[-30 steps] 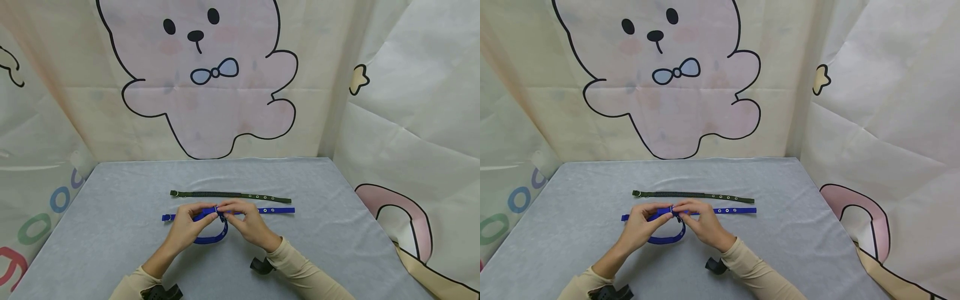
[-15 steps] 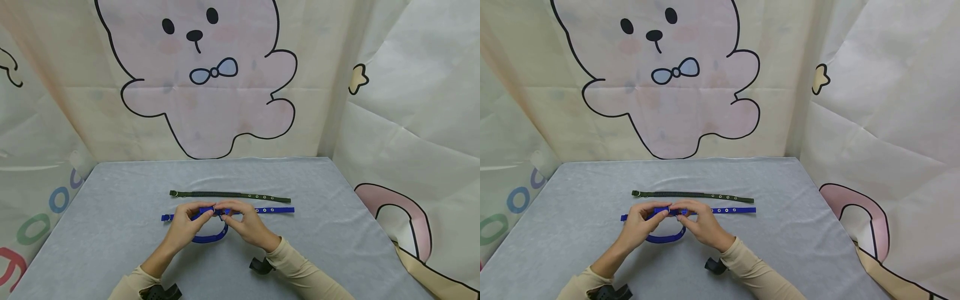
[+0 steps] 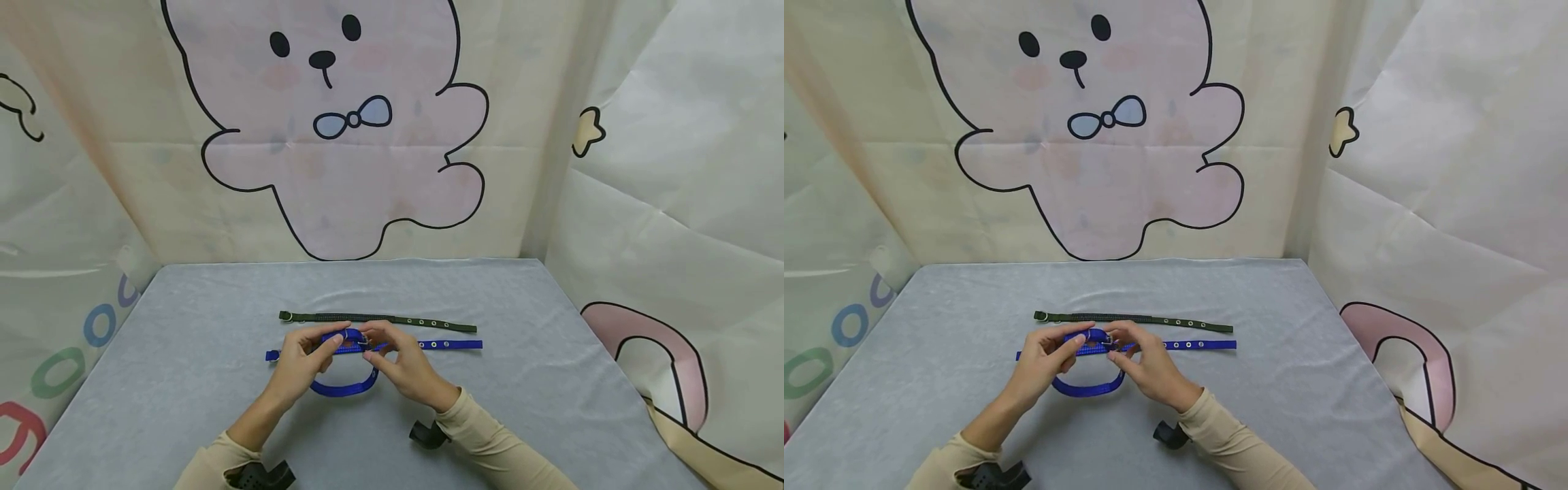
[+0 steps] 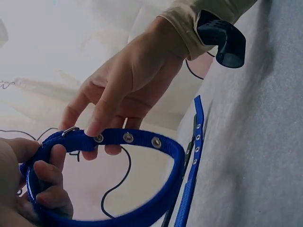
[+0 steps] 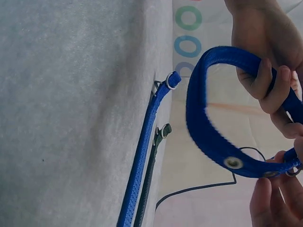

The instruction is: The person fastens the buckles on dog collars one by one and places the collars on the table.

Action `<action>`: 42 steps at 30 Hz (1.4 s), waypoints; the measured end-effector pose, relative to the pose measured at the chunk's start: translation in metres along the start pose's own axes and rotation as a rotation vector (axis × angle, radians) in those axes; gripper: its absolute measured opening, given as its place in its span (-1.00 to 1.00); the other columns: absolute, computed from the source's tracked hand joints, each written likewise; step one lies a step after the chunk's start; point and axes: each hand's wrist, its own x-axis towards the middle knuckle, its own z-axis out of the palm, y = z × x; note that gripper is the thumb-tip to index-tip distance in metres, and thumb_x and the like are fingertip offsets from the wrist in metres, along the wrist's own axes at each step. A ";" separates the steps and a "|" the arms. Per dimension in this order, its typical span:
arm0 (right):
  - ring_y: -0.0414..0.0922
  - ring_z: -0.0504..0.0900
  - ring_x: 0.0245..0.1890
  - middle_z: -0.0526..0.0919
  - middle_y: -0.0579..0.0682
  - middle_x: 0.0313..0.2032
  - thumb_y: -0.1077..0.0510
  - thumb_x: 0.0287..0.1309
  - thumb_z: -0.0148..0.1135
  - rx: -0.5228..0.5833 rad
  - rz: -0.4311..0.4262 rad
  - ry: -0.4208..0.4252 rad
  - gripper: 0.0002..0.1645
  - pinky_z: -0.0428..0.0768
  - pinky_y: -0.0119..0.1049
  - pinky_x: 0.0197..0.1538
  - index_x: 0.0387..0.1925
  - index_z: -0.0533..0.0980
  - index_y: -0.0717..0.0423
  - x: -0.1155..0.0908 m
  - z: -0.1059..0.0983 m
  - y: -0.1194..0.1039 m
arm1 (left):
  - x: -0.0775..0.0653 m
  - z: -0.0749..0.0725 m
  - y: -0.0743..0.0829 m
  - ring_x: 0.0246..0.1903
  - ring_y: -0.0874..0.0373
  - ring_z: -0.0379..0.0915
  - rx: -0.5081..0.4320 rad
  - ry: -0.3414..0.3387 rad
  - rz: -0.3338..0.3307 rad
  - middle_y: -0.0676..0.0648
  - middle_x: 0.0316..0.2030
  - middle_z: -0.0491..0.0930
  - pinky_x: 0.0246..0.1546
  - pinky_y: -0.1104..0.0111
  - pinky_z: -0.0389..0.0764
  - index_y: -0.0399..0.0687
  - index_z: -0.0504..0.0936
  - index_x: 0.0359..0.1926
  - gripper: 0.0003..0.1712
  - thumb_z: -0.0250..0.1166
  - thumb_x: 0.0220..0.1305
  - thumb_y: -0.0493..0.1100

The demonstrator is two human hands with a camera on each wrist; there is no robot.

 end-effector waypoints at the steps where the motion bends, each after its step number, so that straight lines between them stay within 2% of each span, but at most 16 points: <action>1: 0.03 0.72 0.02 0.67 0.12 0.11 0.29 0.34 0.26 -0.004 0.006 0.007 -0.53 0.67 -0.31 -0.10 0.25 0.45 0.09 0.000 0.000 0.000 | 0.000 -0.001 0.000 -0.66 0.32 0.25 0.001 -0.005 -0.004 0.14 -0.60 0.45 -0.69 0.41 0.33 -0.39 0.62 0.15 -0.66 0.15 0.50 -0.28; 4: 0.01 0.72 -0.01 0.66 0.11 0.10 0.26 0.38 0.23 0.001 0.027 0.025 -0.58 0.66 -0.32 -0.11 0.23 0.45 0.08 0.000 -0.002 0.001 | 0.002 -0.003 -0.001 -0.65 0.32 0.29 0.014 -0.025 -0.021 0.16 -0.47 0.61 -0.67 0.43 0.38 -0.38 0.58 0.20 -0.64 0.15 0.51 -0.27; 6: 0.01 0.71 -0.02 0.65 0.12 0.09 0.25 0.39 0.22 0.015 0.043 0.033 -0.60 0.66 -0.32 -0.13 0.21 0.46 0.08 0.001 -0.003 0.002 | 0.003 -0.005 0.000 -0.64 0.30 0.33 0.036 -0.039 -0.032 0.10 -0.42 0.66 -0.64 0.41 0.44 -0.37 0.56 0.23 -0.62 0.16 0.50 -0.27; 11: 0.07 0.73 -0.09 0.63 0.18 0.09 0.25 0.40 0.20 0.067 0.085 0.043 -0.61 0.66 -0.33 -0.14 0.21 0.47 0.16 0.002 -0.006 0.005 | 0.004 -0.011 0.000 -0.56 0.24 0.51 0.093 -0.082 -0.036 -0.30 -0.29 0.71 -0.50 0.36 0.60 -0.30 0.53 0.28 -0.58 0.20 0.47 -0.26; 14: 0.16 0.73 -0.11 0.62 0.21 0.10 0.26 0.40 0.20 0.097 0.105 0.042 -0.61 0.67 -0.33 -0.13 0.21 0.47 0.18 0.002 -0.007 0.006 | 0.005 -0.015 0.001 -0.49 0.26 0.58 0.142 -0.105 -0.039 -0.40 -0.13 0.71 -0.44 0.32 0.66 -0.21 0.54 0.29 -0.57 0.23 0.46 -0.23; 16: 0.22 0.71 -0.13 0.62 0.21 0.10 0.26 0.40 0.19 0.113 0.116 0.039 -0.62 0.68 -0.33 -0.14 0.21 0.47 0.16 0.003 -0.008 0.007 | 0.006 -0.018 0.003 -0.44 0.25 0.61 0.191 -0.119 -0.055 -0.36 -0.10 0.71 -0.41 0.30 0.67 -0.15 0.55 0.29 -0.56 0.25 0.44 -0.23; 19: 0.19 0.71 -0.16 0.63 0.21 0.09 0.28 0.40 0.19 0.132 0.128 0.034 -0.63 0.68 -0.32 -0.16 0.20 0.48 0.13 0.003 -0.009 0.007 | 0.006 -0.022 0.006 -0.35 0.20 0.63 0.261 -0.149 -0.081 -0.34 -0.03 0.69 -0.36 0.33 0.67 -0.11 0.57 0.29 -0.54 0.29 0.40 -0.24; 25: 0.22 0.69 -0.18 0.65 0.24 0.06 0.28 0.41 0.17 0.169 0.147 0.021 -0.64 0.68 -0.32 -0.18 0.20 0.48 0.14 0.004 -0.010 0.007 | 0.006 -0.029 0.014 -0.20 0.10 0.65 0.350 -0.188 -0.103 -0.31 0.10 0.66 -0.29 0.40 0.65 -0.11 0.55 0.32 -0.49 0.31 0.36 -0.28; 33: -0.06 0.70 -0.25 0.66 0.36 0.02 0.30 0.42 0.15 0.233 0.153 -0.046 -0.62 0.67 -0.32 -0.19 0.21 0.46 0.26 0.007 -0.011 0.007 | 0.001 -0.038 0.018 -0.14 0.03 0.67 0.346 -0.206 -0.122 -0.28 0.12 0.66 -0.38 0.38 0.69 -0.08 0.56 0.31 -0.51 0.30 0.38 -0.25; 38: -0.13 0.70 -0.25 0.65 0.33 0.07 0.28 0.44 0.13 0.267 0.187 -0.107 -0.59 0.65 -0.36 -0.20 0.27 0.45 0.19 0.007 -0.012 0.005 | -0.001 -0.046 0.019 -0.10 -0.01 0.66 0.317 -0.223 -0.156 -0.29 0.15 0.63 -0.41 0.35 0.70 -0.09 0.56 0.32 -0.52 0.29 0.40 -0.24; 42: -0.05 0.69 -0.23 0.63 0.35 0.07 0.29 0.45 0.11 0.285 0.210 -0.173 -0.56 0.66 -0.34 -0.20 0.31 0.42 0.16 0.008 -0.009 0.004 | -0.003 -0.052 0.018 -0.13 0.07 0.66 0.311 -0.240 -0.180 -0.29 0.15 0.62 -0.41 0.31 0.71 -0.11 0.55 0.31 -0.53 0.27 0.42 -0.25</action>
